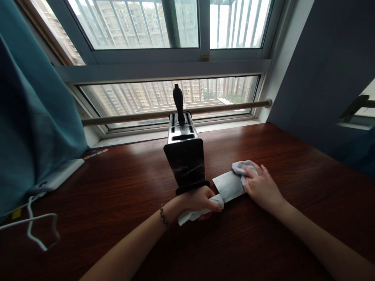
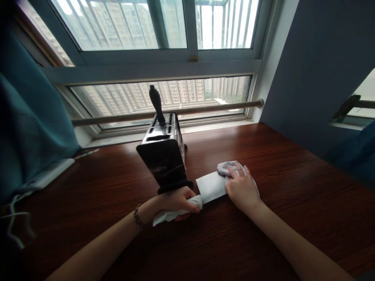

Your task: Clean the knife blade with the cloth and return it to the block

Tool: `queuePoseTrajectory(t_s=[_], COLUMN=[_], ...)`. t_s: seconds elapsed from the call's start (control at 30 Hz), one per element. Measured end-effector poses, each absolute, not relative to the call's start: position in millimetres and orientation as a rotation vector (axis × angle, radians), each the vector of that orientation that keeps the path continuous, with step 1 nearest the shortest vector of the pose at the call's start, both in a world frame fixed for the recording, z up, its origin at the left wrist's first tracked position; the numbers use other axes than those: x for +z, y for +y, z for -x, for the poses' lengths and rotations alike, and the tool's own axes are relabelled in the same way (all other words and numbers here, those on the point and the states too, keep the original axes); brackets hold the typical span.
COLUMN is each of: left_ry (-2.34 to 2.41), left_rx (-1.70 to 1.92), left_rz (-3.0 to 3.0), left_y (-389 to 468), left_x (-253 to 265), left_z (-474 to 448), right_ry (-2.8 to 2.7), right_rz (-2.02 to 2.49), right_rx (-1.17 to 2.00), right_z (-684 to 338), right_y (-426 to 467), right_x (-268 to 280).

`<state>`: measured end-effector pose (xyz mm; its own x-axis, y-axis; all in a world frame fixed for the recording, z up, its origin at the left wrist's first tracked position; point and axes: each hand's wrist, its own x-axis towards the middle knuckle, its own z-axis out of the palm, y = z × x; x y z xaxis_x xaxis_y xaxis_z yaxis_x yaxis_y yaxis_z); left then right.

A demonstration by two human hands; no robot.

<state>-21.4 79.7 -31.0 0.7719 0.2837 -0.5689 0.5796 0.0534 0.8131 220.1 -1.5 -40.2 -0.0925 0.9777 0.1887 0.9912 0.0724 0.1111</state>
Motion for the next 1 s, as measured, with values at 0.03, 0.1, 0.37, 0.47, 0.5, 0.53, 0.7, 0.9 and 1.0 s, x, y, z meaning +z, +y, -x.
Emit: queuePoseTrajectory(t_s=[0.03, 0.1, 0.37, 0.47, 0.5, 0.53, 0.7, 0.9, 1.0], left_ry=[0.716, 0.705, 0.714, 0.716, 0.714, 0.713, 0.712, 0.701, 0.702], left_rx=[-0.258, -0.255, -0.250, -0.251, -0.251, -0.252, -0.257, -0.238, -0.246], left_rz=[-1.541, -1.544, -1.542, -1.523, -1.519, -1.516, -1.512, -1.538, -1.538], left_y=[79.8, 79.7, 81.3, 82.8, 83.0, 83.1, 82.6, 82.1, 82.1], left_x=[-31.3, -32.1, -39.0, -39.8, -39.6, -39.2, -38.5, -39.7, -38.6], left_z=[21.7, 22.6, 23.6, 22.9, 22.6, 22.3, 21.9, 22.5, 21.7], right_ry=[-2.215, -2.130, -2.173, -2.204, -2.220, -2.231, -2.315, -2.440, -2.409], right_rz=[2.191, 2.409, 2.442, 2.286, 2.205, 2.110, 1.570, 1.433, 1.669], right_rx=[-0.352, -0.365, -0.202, -0.171, -0.146, -0.103, 0.402, 0.347, 0.102], right_z=[-227.6, -240.6, -248.0, -242.3, -238.9, -234.5, -202.7, -184.9, -188.1], right_y=[-0.1, 2.3, 3.8, 2.0, 1.2, 0.2, -13.3, -26.0, -23.8], right_x=[-39.7, -37.8, -40.2, -53.0, -56.5, -58.5, -44.1, -28.6, -30.9])
